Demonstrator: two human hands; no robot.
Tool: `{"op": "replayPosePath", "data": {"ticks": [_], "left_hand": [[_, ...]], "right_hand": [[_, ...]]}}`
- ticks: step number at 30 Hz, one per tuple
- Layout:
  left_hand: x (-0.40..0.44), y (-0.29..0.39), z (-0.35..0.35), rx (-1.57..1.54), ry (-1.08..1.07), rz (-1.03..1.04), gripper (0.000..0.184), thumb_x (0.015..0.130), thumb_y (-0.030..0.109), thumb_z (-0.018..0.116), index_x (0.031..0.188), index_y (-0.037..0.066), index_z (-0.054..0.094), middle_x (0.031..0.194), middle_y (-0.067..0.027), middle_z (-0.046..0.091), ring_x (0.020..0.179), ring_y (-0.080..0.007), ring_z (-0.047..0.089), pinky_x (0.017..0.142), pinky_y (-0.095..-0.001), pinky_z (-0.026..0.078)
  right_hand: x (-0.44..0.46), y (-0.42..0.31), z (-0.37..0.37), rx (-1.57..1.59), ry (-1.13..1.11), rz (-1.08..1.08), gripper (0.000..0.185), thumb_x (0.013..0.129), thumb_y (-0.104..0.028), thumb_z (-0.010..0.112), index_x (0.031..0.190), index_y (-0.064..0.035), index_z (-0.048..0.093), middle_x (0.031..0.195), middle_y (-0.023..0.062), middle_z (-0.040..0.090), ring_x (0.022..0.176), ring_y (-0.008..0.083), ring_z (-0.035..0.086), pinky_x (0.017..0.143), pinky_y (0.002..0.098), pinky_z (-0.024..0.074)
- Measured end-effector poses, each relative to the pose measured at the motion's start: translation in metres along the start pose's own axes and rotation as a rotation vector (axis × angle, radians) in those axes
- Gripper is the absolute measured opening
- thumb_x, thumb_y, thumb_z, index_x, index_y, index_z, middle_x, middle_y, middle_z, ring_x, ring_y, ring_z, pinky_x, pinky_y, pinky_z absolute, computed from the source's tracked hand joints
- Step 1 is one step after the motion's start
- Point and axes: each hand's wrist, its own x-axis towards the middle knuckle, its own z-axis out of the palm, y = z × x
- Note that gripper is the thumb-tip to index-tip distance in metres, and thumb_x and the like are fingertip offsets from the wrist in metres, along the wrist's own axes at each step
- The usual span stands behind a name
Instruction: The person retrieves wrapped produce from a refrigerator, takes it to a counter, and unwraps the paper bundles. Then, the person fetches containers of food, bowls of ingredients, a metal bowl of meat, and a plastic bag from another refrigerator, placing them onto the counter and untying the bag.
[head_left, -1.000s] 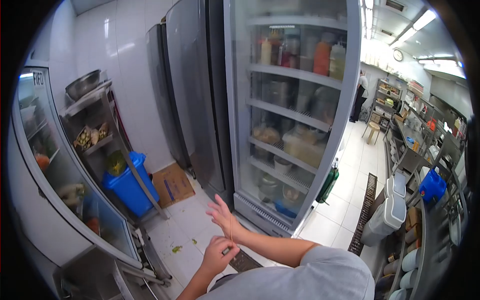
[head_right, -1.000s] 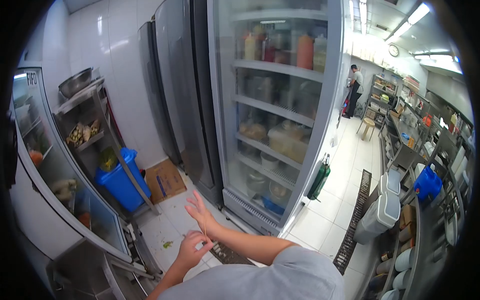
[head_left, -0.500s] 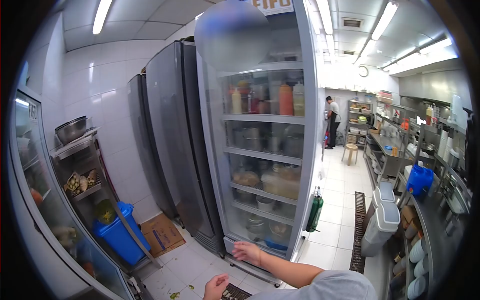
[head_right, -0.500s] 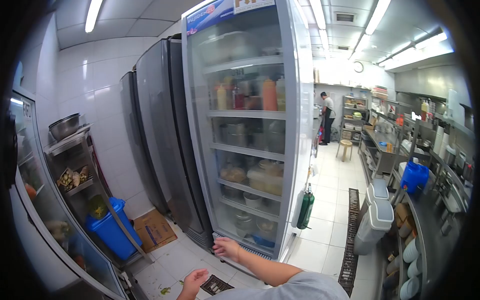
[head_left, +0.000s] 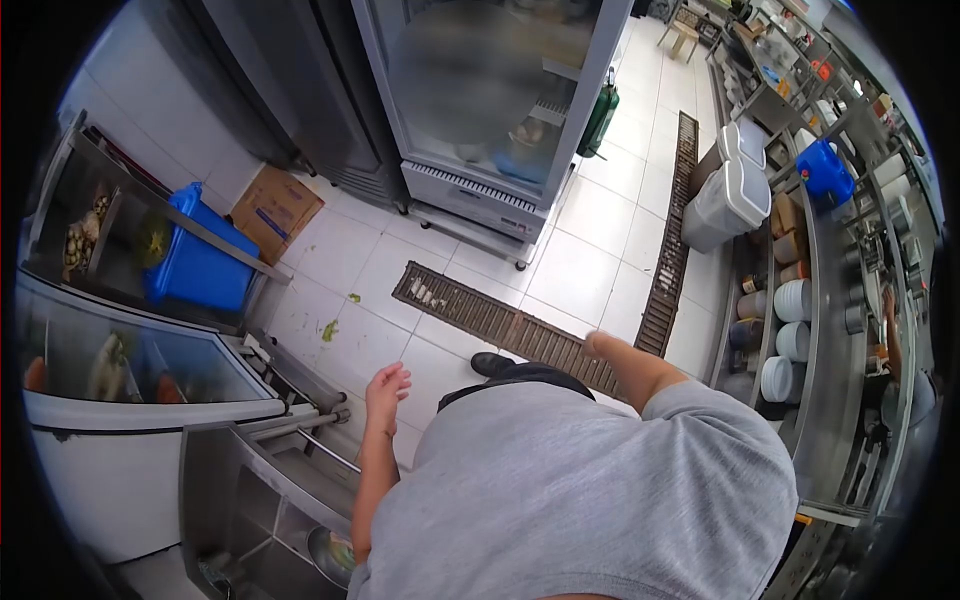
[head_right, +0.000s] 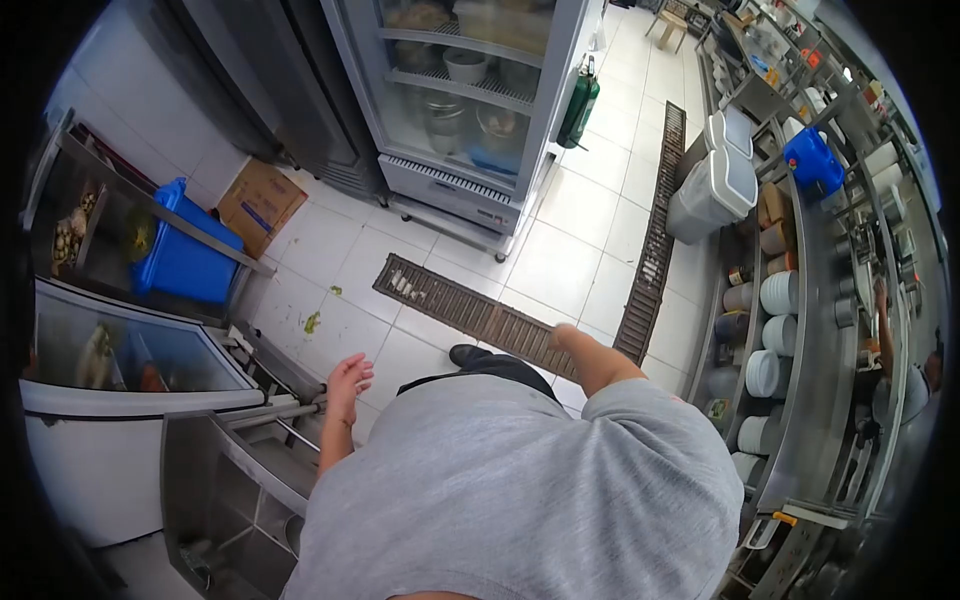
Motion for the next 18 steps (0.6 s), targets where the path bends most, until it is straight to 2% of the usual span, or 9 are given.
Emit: {"op": "replayPosePath", "data": {"ticks": [2,4,5,10,12,15,18], "left_hand": [[-0.007,-0.016,-0.009,0.016,-0.002,-0.095,0.032,0.086,0.020,0.055,0.115,0.005,0.056,0.097,-0.0047,0.063,0.083,-0.0127,0.057,0.071,-0.0268,0.044],[-0.006,-0.025,-0.017,0.003,0.006,-0.121,0.033,0.086,0.020,0.055,0.115,0.005,0.056,0.098,-0.0046,0.063,0.083,-0.0129,0.057,0.070,-0.0268,0.044],[-0.003,-0.027,-0.020,-0.004,0.006,-0.133,0.033,0.085,0.020,0.055,0.115,0.005,0.056,0.098,-0.0045,0.063,0.083,-0.0130,0.057,0.070,-0.0268,0.044],[0.042,-0.027,-0.026,0.035,-0.055,-0.190,0.031,0.087,0.022,0.056,0.115,0.007,0.055,0.096,-0.0043,0.063,0.082,-0.0127,0.058,0.069,-0.0272,0.046],[0.067,-0.021,-0.024,0.074,-0.082,-0.216,0.032,0.086,0.022,0.057,0.114,0.007,0.055,0.095,-0.0041,0.063,0.082,-0.0127,0.058,0.069,-0.0272,0.045],[0.113,-0.013,-0.018,0.139,-0.103,-0.279,0.033,0.085,0.022,0.058,0.114,0.007,0.055,0.094,-0.0036,0.063,0.081,-0.0128,0.058,0.069,-0.0267,0.045],[0.155,0.007,-0.017,0.207,-0.093,-0.326,0.034,0.083,0.021,0.058,0.114,0.006,0.056,0.092,-0.0034,0.063,0.078,-0.0126,0.058,0.067,-0.0254,0.044]], "right_hand": [[-0.071,-0.031,-0.009,0.015,-0.175,0.098,0.038,0.077,-0.034,0.063,0.101,-0.0051,0.067,0.106,0.0153,0.064,0.102,0.0303,0.059,0.085,0.0394,0.0472],[-0.080,-0.037,0.005,0.102,-0.298,0.114,0.040,0.077,-0.035,0.065,0.102,-0.0049,0.067,0.106,0.0157,0.064,0.103,0.0312,0.059,0.086,0.0401,0.0469],[-0.053,-0.029,0.025,0.208,-0.332,0.196,0.041,0.077,-0.037,0.064,0.103,-0.0054,0.067,0.107,0.0164,0.063,0.103,0.0327,0.058,0.086,0.0415,0.0465],[-0.020,-0.072,-0.014,-0.046,-0.079,-0.029,0.036,0.082,-0.035,0.056,0.098,-0.0046,0.068,0.103,0.0154,0.065,0.098,0.0317,0.061,0.082,0.0405,0.0487],[0.054,-0.069,-0.008,-0.425,-0.120,-0.288,0.033,0.084,-0.029,0.050,0.096,-0.0044,0.069,0.101,0.0150,0.065,0.098,0.0310,0.061,0.082,0.0380,0.0491],[0.082,-0.086,-0.042,-0.118,0.104,-0.329,0.030,0.079,-0.025,0.054,0.087,0.0007,0.068,0.089,0.0176,0.066,0.085,0.0286,0.064,0.074,0.0422,0.0521],[0.071,-0.116,-0.111,0.498,-0.201,0.059,0.032,0.084,-0.030,0.052,0.084,-0.0014,0.066,0.081,0.0143,0.066,0.080,0.0268,0.063,0.067,0.0425,0.0520]]}}
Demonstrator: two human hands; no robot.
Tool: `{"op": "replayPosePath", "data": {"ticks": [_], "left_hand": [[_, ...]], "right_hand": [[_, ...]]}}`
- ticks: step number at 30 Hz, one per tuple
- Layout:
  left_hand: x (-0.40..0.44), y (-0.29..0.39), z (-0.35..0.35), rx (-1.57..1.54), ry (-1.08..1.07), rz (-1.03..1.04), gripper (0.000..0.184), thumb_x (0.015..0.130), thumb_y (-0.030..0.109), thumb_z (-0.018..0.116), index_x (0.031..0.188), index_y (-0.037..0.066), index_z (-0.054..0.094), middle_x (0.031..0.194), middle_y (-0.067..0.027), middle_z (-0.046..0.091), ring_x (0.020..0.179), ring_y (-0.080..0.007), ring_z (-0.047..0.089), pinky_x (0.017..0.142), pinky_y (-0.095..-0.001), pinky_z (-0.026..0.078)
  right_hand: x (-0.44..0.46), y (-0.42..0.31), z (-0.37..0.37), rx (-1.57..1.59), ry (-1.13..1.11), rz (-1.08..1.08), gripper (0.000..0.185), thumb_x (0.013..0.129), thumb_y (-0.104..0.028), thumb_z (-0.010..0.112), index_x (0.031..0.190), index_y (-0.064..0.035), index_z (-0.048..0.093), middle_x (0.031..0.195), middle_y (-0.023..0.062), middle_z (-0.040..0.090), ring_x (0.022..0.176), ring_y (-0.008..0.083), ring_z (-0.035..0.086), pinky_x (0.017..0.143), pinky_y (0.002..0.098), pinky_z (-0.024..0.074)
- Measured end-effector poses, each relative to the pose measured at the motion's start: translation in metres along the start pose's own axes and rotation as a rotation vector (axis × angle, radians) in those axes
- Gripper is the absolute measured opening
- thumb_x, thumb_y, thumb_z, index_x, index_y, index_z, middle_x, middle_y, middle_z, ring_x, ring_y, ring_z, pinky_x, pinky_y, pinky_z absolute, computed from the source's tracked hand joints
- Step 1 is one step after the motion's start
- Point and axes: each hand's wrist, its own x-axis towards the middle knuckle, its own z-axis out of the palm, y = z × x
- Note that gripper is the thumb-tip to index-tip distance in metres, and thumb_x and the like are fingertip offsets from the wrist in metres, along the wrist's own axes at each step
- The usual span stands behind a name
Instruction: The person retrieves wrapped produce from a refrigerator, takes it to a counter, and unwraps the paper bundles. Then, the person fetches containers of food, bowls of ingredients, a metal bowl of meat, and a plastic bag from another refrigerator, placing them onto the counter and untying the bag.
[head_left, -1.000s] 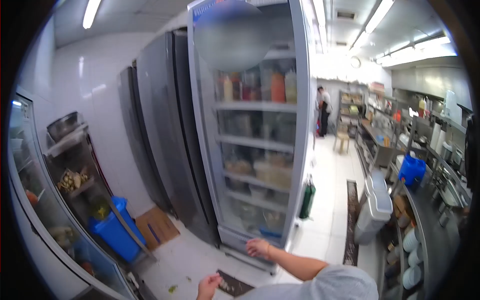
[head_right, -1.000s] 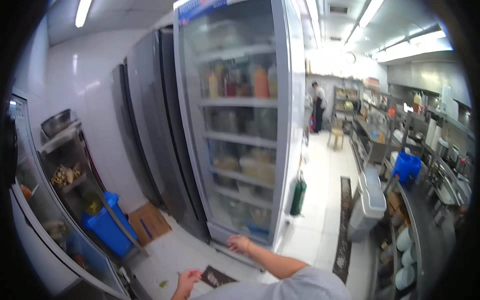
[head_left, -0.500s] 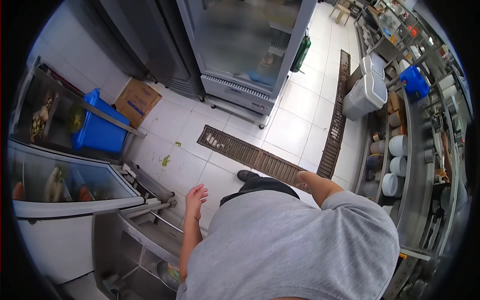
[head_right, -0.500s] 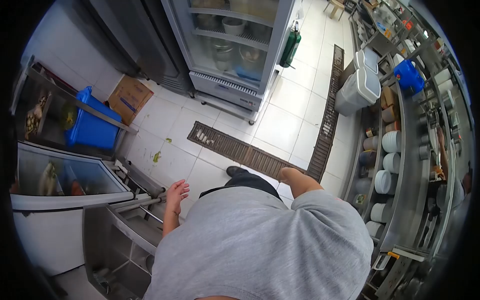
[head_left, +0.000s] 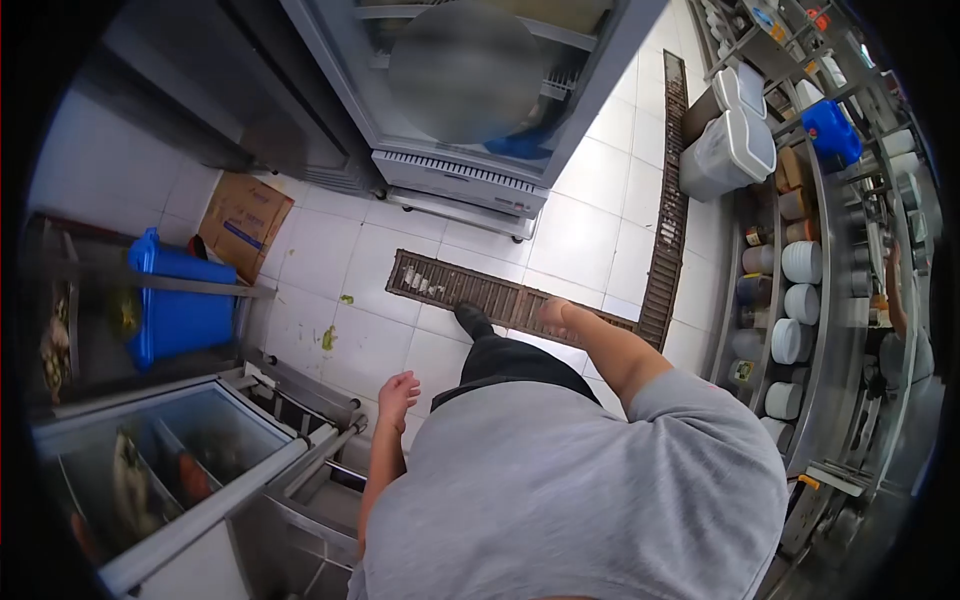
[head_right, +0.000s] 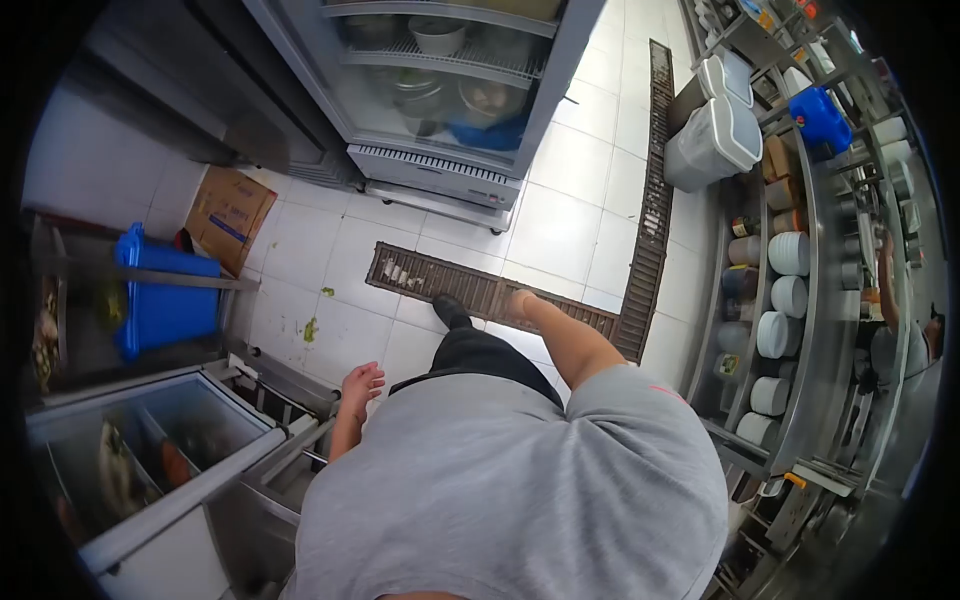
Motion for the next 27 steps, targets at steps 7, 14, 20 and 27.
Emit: {"op": "replayPosePath", "data": {"ticks": [7,14,20,27], "left_hand": [[0.059,-0.023,-0.074,0.056,0.158,-0.093,0.032,0.083,0.021,0.058,0.111,0.004,0.056,0.089,-0.0048,0.063,0.075,-0.0129,0.059,0.061,-0.0261,0.045],[0.085,-0.080,-0.110,0.343,0.022,-0.548,0.031,0.083,0.021,0.057,0.109,0.003,0.058,0.085,-0.0062,0.063,0.072,-0.0153,0.062,0.057,-0.0283,0.046],[0.142,-0.001,-0.126,0.456,-0.079,-0.358,0.032,0.082,0.018,0.056,0.110,0.003,0.058,0.082,-0.0071,0.063,0.068,-0.0160,0.062,0.054,-0.0289,0.046],[0.273,0.207,-0.127,0.367,-0.051,0.343,0.021,0.085,0.011,0.054,0.104,0.003,0.058,0.078,-0.0046,0.061,0.062,-0.0115,0.056,0.050,-0.0234,0.042]], "right_hand": [[0.205,-0.019,-0.047,1.469,-0.030,-0.064,0.020,0.084,-0.016,0.057,0.099,-0.0046,0.060,0.078,0.0091,0.060,0.067,0.0225,0.058,0.059,0.0378,0.0487],[0.232,-0.075,-0.070,1.320,0.360,-0.026,0.022,0.088,-0.017,0.047,0.104,-0.0081,0.060,0.082,0.0108,0.061,0.072,0.0246,0.059,0.064,0.0396,0.0496],[0.145,-0.001,0.049,-0.333,-0.176,-0.023,0.033,0.073,-0.037,0.063,0.084,-0.0065,0.070,0.079,0.0126,0.066,0.071,0.0290,0.061,0.071,0.0428,0.0489],[0.024,-0.023,-0.034,0.434,0.138,0.230,0.037,0.080,-0.029,0.063,0.111,-0.0081,0.062,0.088,0.0119,0.066,0.075,0.0211,0.065,0.060,0.0396,0.0534]]}}
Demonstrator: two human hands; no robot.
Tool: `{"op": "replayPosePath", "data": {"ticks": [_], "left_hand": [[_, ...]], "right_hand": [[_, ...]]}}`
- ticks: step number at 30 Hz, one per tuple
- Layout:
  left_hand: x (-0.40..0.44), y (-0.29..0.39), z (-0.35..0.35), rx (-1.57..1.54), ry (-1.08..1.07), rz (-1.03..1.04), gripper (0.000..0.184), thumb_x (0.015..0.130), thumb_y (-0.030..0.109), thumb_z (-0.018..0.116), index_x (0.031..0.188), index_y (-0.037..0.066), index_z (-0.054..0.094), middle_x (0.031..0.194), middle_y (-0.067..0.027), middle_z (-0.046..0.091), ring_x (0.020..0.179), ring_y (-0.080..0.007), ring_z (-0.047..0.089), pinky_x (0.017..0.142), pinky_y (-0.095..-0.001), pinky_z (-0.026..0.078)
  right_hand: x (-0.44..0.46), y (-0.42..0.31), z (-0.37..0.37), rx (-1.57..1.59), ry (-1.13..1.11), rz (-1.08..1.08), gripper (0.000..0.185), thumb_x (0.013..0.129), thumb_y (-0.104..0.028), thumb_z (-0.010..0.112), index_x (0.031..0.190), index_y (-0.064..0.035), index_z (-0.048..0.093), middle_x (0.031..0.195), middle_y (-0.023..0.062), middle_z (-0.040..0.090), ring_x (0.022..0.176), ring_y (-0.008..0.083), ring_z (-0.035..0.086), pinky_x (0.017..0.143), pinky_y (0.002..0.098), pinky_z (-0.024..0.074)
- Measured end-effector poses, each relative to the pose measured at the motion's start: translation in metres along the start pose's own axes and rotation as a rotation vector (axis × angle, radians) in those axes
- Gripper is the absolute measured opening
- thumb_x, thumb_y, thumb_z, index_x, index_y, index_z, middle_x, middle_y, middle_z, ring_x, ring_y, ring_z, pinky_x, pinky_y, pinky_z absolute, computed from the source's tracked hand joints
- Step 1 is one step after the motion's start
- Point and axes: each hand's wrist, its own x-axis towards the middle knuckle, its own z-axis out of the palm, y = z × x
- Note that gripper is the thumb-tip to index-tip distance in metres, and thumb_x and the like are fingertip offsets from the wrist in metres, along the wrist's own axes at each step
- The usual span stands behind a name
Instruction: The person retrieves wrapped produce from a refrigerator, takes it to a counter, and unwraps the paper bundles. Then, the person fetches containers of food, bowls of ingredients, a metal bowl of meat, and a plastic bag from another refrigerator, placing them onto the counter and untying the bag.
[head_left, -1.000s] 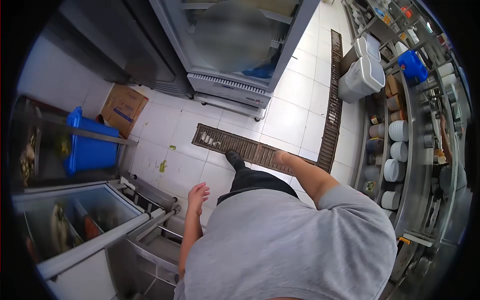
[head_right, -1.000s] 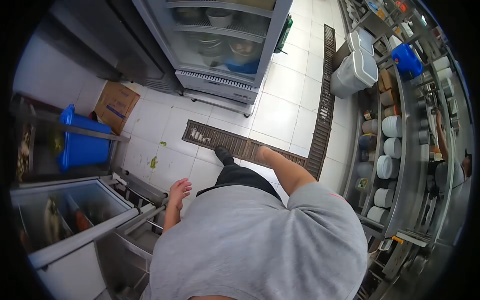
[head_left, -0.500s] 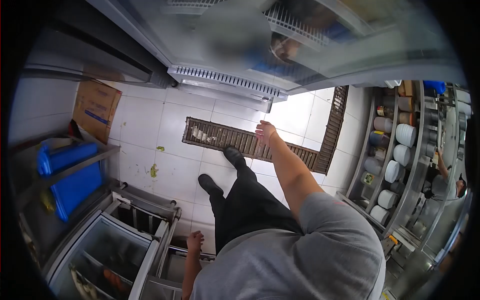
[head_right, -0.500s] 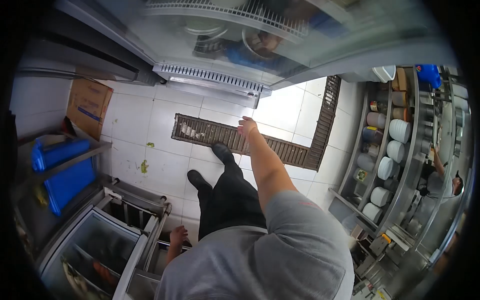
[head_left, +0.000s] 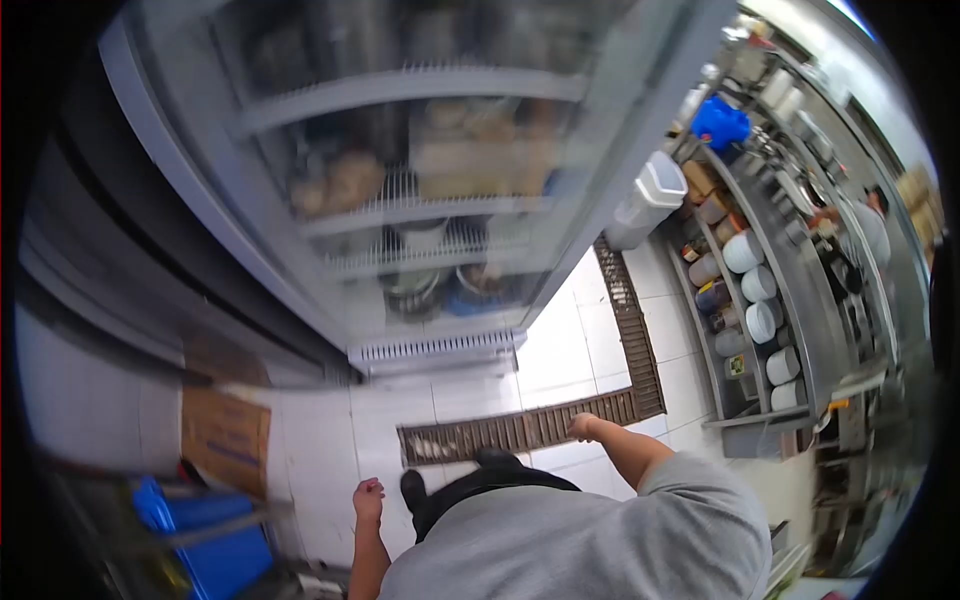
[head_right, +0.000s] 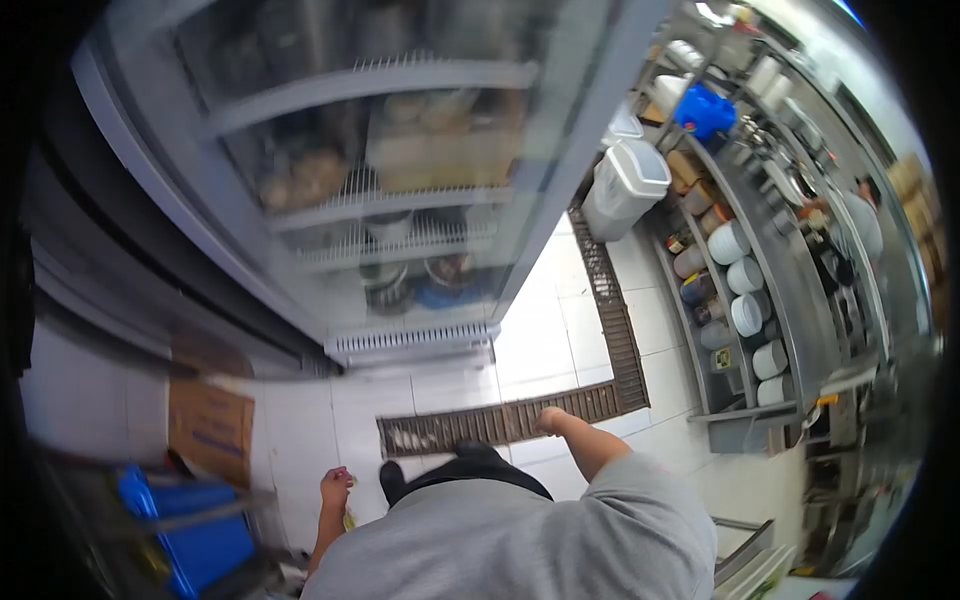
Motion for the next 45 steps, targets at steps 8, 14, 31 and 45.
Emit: {"op": "replayPosePath", "data": {"ticks": [8,14,31,45], "left_hand": [[0.066,0.350,-0.093,-0.205,-0.098,0.968,0.039,0.086,0.007,0.059,0.122,0.000,0.046,0.116,-0.0093,0.052,0.102,-0.0173,0.052,0.090,-0.0287,0.041],[-0.061,0.627,-0.182,-0.258,0.501,1.658,0.062,0.087,0.025,0.062,0.136,0.002,0.033,0.128,-0.0167,0.043,0.112,-0.0250,0.045,0.091,-0.0336,0.040],[0.006,0.740,-0.190,-0.217,-0.046,1.172,0.052,0.089,0.047,0.052,0.108,-0.001,0.057,0.102,-0.0093,0.062,0.091,-0.0195,0.058,0.083,-0.0313,0.044],[-0.208,0.556,-0.184,0.037,0.486,1.337,0.036,0.091,0.034,0.054,0.096,-0.002,0.058,0.070,-0.0037,0.053,0.065,-0.0107,0.046,0.065,-0.0251,0.043]], "right_hand": [[-0.031,-0.047,0.090,0.397,0.900,-0.098,0.029,0.078,-0.028,0.057,0.096,-0.0065,0.065,0.078,0.0144,0.066,0.065,0.0233,0.062,0.061,0.0355,0.0513],[-0.013,-0.039,0.355,0.407,0.008,0.091,0.038,0.078,-0.037,0.063,0.104,-0.0087,0.067,0.111,0.0148,0.062,0.102,0.0247,0.060,0.081,0.0402,0.0469],[-0.180,-0.074,0.453,1.036,0.343,0.224,0.041,0.080,-0.032,0.063,0.112,-0.0062,0.060,0.089,0.0084,0.066,0.074,0.0179,0.062,0.061,0.0334,0.0517],[-0.202,-0.040,0.374,1.340,0.652,-0.061,0.022,0.078,-0.020,0.062,0.090,-0.0017,0.065,0.076,0.0086,0.063,0.064,0.0158,0.058,0.054,0.0290,0.0469]]}}
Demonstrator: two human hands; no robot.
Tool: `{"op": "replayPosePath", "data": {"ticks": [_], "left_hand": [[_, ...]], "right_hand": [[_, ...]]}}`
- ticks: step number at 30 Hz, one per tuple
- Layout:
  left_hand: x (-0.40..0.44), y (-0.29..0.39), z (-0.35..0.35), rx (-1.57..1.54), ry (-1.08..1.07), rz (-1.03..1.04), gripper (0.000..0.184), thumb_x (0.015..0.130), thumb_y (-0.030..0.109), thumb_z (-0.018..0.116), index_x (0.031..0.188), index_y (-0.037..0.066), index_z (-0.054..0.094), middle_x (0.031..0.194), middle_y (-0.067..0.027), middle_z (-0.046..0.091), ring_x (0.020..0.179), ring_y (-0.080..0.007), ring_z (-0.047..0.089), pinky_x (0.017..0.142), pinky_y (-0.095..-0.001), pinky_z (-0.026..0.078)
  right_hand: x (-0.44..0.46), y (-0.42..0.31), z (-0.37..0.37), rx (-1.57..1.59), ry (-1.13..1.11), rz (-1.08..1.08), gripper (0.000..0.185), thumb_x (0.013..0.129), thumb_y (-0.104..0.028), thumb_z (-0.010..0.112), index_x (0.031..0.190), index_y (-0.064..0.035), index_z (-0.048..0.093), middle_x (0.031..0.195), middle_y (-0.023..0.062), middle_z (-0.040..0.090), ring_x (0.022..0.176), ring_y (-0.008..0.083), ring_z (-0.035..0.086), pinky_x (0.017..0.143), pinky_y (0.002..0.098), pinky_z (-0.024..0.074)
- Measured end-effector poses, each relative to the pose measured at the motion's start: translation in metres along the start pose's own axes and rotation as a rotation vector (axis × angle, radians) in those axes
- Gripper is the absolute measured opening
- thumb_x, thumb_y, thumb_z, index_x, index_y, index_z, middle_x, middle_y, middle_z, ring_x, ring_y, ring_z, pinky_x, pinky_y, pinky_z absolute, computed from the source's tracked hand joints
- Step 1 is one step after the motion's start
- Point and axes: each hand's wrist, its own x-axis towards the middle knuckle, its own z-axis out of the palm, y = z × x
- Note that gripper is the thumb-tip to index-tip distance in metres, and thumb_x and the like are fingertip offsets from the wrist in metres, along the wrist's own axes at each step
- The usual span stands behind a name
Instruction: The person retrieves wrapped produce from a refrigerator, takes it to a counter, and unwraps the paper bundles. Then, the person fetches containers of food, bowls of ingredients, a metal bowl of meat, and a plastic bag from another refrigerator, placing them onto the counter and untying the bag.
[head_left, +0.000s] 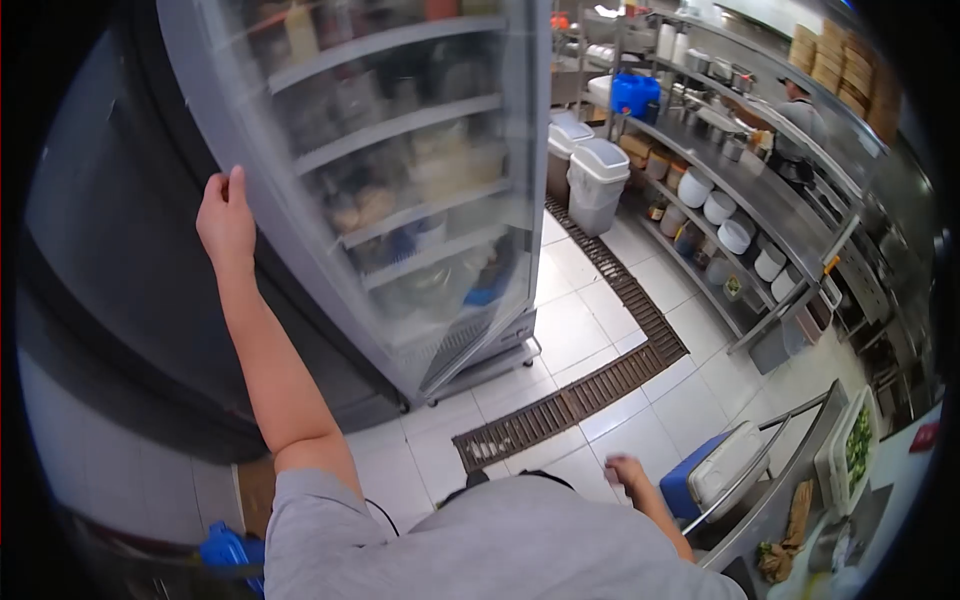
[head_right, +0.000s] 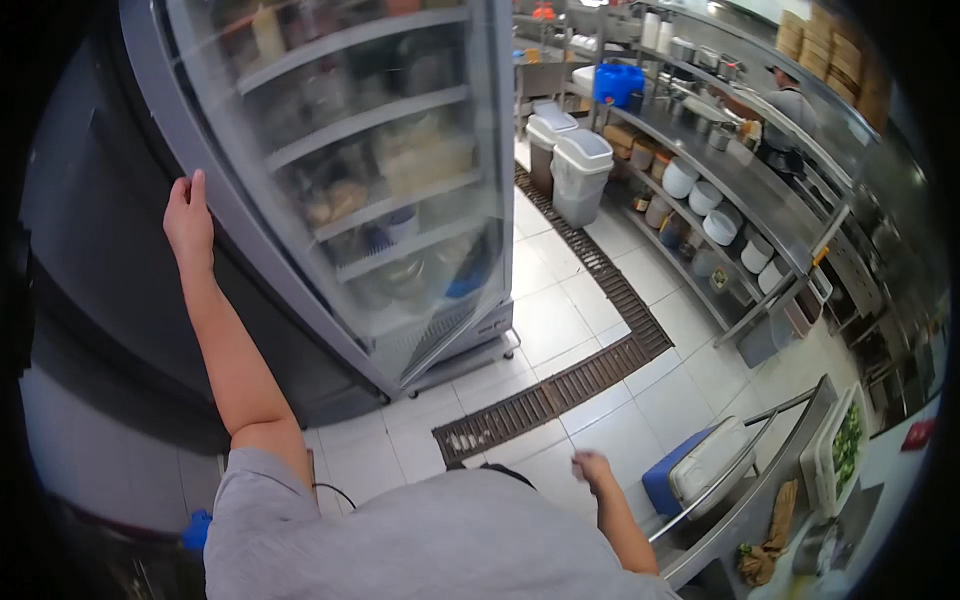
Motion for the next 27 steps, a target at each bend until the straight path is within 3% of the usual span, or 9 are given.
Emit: {"op": "replayPosePath", "data": {"ticks": [4,6,8,10,11,13,15,21,27], "left_hand": [[-0.111,0.104,-0.061,-0.171,-0.143,0.041,0.030,0.090,0.027,0.057,0.089,-0.003,0.063,0.070,-0.0035,0.059,0.060,-0.0091,0.051,0.060,-0.0230,0.043],[-0.147,0.116,-0.084,-0.404,-0.031,0.507,0.047,0.090,0.039,0.053,0.096,-0.006,0.062,0.079,-0.0127,0.063,0.067,-0.0171,0.061,0.065,-0.0265,0.048],[-0.152,0.130,-0.125,-0.820,-0.126,0.980,0.068,0.091,0.054,0.030,0.110,-0.006,0.056,0.108,-0.0316,0.053,0.098,-0.0403,0.058,0.074,-0.0435,0.052],[-0.161,0.152,-0.153,-0.989,-0.113,1.216,0.067,0.091,0.055,0.031,0.111,-0.005,0.055,0.110,-0.0308,0.052,0.100,-0.0400,0.056,0.075,-0.0438,0.051],[-0.165,0.162,-0.164,-1.024,-0.092,1.300,0.067,0.090,0.055,0.032,0.112,-0.004,0.055,0.111,-0.0304,0.052,0.100,-0.0399,0.055,0.076,-0.0439,0.050],[-0.169,0.176,-0.175,-1.061,-0.065,1.391,0.066,0.090,0.055,0.033,0.113,-0.003,0.054,0.112,-0.0296,0.050,0.102,-0.0396,0.053,0.077,-0.0442,0.049],[-0.170,0.178,-0.174,-1.068,-0.045,1.438,0.065,0.089,0.055,0.034,0.114,-0.002,0.053,0.114,-0.0289,0.049,0.103,-0.0394,0.052,0.078,-0.0445,0.047],[-0.141,0.161,-0.143,-1.069,-0.033,1.466,0.063,0.088,0.056,0.037,0.117,0.001,0.049,0.119,-0.0265,0.045,0.108,-0.0386,0.047,0.082,-0.0454,0.043],[-0.084,0.117,-0.102,-1.062,-0.050,1.463,0.063,0.086,0.056,0.041,0.121,0.004,0.046,0.123,-0.0242,0.041,0.112,-0.0379,0.042,0.086,-0.0463,0.039]], "right_hand": [[-0.053,-0.171,0.018,0.191,-0.163,-0.363,0.032,0.083,-0.012,0.060,0.113,-0.0022,0.056,0.100,0.0071,0.062,0.086,0.0129,0.057,0.074,0.0256,0.0469],[-0.082,-0.225,0.021,0.368,-0.248,-0.522,0.035,0.085,-0.010,0.059,0.119,-0.0021,0.052,0.108,0.0081,0.059,0.094,0.0145,0.057,0.080,0.0266,0.0470],[-0.130,-0.269,0.011,0.395,-0.308,-0.775,0.038,0.087,-0.007,0.054,0.124,-0.0018,0.048,0.117,0.0085,0.055,0.105,0.0167,0.053,0.088,0.0283,0.0438],[-0.155,-0.285,-0.002,0.455,-0.269,-0.990,0.039,0.090,-0.009,0.048,0.128,-0.0019,0.043,0.122,0.0084,0.052,0.112,0.0167,0.049,0.095,0.0302,0.0387],[-0.162,-0.286,-0.010,0.520,-0.240,-1.049,0.042,0.092,-0.019,0.048,0.130,-0.0036,0.041,0.124,0.0099,0.050,0.113,0.0178,0.047,0.096,0.0327,0.0371],[-0.136,-0.273,-0.032,0.792,-0.171,-0.981,0.051,0.097,-0.040,0.032,0.130,-0.0028,0.040,0.129,0.0124,0.047,0.119,0.0214,0.044,0.098,0.0355,0.0359],[-0.120,-0.280,-0.072,0.760,0.066,-1.122,0.061,0.095,-0.051,0.027,0.125,-0.0007,0.045,0.118,0.0152,0.056,0.111,0.0244,0.052,0.098,0.0367,0.0371],[-0.043,-0.305,-0.208,0.900,0.263,-1.096,0.055,0.095,-0.047,0.035,0.113,0.0020,0.051,0.100,0.0138,0.063,0.095,0.0244,0.058,0.093,0.0345,0.0414],[0.037,-0.324,-0.287,1.000,0.410,-1.049,0.047,0.094,-0.044,0.040,0.113,-0.0020,0.052,0.100,0.0122,0.060,0.093,0.0240,0.059,0.093,0.0363,0.0440]]}}
